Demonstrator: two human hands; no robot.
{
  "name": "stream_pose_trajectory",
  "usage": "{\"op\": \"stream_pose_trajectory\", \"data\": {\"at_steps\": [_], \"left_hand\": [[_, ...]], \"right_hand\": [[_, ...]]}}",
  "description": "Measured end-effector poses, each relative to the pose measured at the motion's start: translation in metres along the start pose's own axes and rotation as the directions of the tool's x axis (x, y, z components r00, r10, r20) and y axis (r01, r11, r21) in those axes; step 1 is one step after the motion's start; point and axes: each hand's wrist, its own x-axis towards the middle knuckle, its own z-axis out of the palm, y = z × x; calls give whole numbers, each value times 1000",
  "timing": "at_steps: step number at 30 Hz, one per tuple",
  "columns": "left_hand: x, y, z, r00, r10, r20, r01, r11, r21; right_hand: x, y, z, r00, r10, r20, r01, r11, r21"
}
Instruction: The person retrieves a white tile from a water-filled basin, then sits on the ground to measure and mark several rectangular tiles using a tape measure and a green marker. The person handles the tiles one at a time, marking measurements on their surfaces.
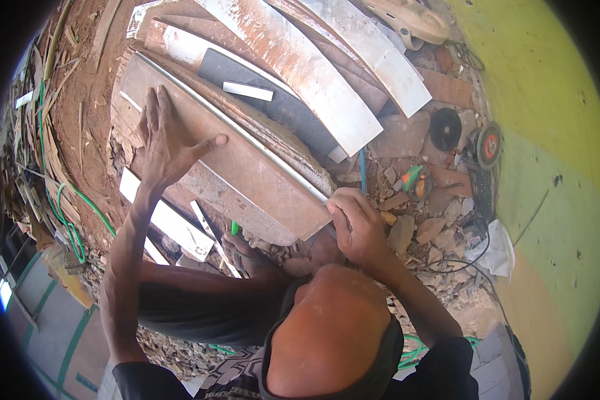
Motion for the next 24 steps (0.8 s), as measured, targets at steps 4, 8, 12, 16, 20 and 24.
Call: {"op": "stream_pose_trajectory", "data": {"at_steps": [4, 8, 12, 16, 20, 24], "left_hand": [[7, 19, 12, 854, -516, 66, 504, 789, -352], [12, 34, 21, 775, -631, 19, 594, 718, -362], [9, 44, 33, 745, -663, -74, 571, 692, -441], [7, 56, 36, 697, -704, -136, 572, 660, -486], [-2, 49, 43, 656, -724, -214, 493, 625, -605], [-5, 46, 38, 634, -745, -207, 441, 568, -695]], "right_hand": [[0, 1, 1, 999, -36, -33, 37, 999, 6], [7, 0, 3, 999, -12, -43, 13, 999, 45], [14, -3, 9, 997, -26, -68, 31, 997, 65], [16, -3, 12, 996, -40, -74, 44, 998, 50], [11, 4, 13, 996, -42, -81, 43, 999, 14], [10, 7, 16, 997, -25, -75, 25, 1000, 5]]}}
